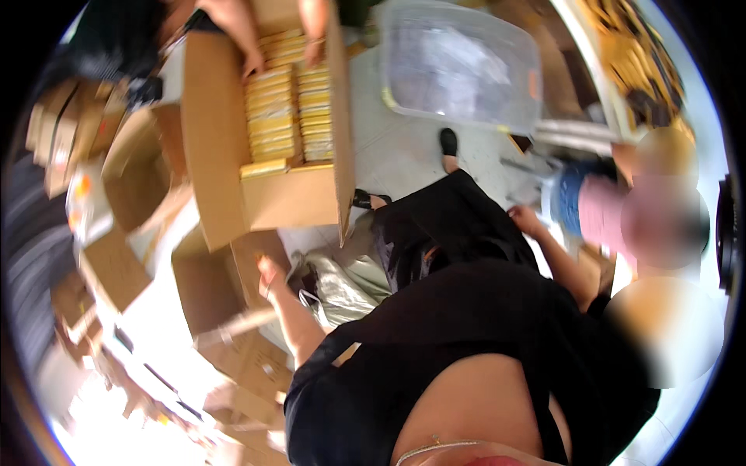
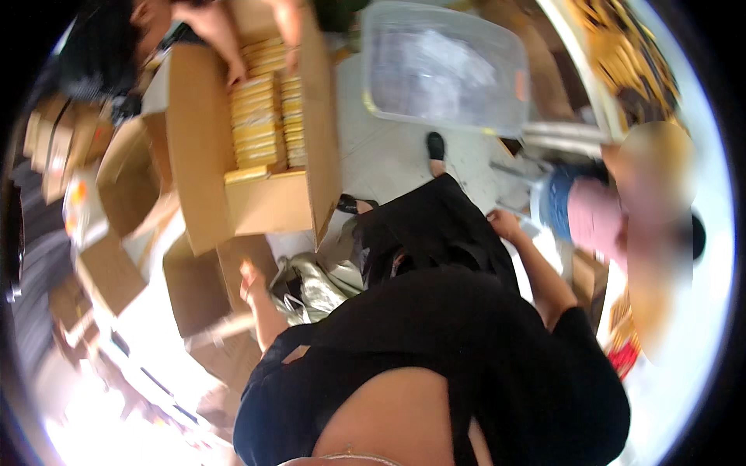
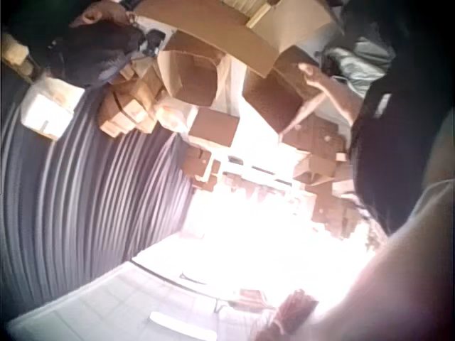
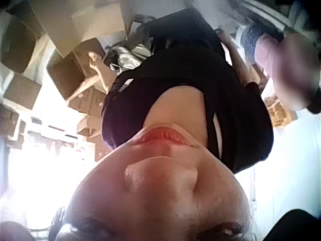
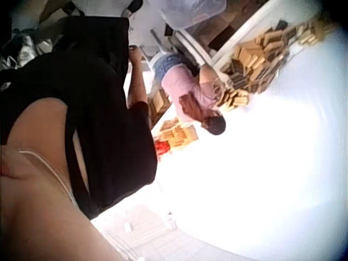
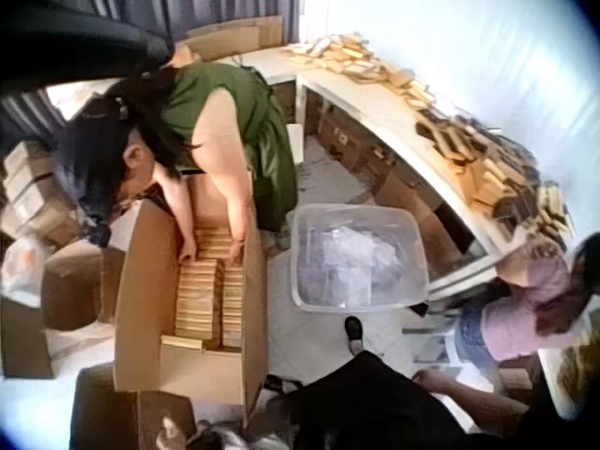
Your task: The person assembles small decorative boxes by placing colorful rectangular inserts into black trays. They handle cardboard boxes and plastic containers, moving them around the workspace. The person also stacks the completed boxes on the table.
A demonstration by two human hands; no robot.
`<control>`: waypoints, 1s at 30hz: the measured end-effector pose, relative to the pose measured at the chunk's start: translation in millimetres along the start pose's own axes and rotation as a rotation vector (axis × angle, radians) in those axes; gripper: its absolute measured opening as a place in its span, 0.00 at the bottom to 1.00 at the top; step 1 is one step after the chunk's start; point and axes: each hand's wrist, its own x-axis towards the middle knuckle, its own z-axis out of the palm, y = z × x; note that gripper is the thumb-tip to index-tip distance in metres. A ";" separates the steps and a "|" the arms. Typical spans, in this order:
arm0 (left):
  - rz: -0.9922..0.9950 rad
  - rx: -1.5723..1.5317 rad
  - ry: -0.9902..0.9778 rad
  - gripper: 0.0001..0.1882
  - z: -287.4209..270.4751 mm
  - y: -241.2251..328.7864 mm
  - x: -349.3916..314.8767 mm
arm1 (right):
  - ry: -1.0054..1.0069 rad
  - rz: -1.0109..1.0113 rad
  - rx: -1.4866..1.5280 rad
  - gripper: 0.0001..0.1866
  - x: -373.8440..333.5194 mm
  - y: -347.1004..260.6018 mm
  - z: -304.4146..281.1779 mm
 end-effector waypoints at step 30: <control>0.360 2.165 0.153 0.26 51.9 -661.5 508.7 | 0.568 0.374 0.225 0.20 556.5 191.0 -221.1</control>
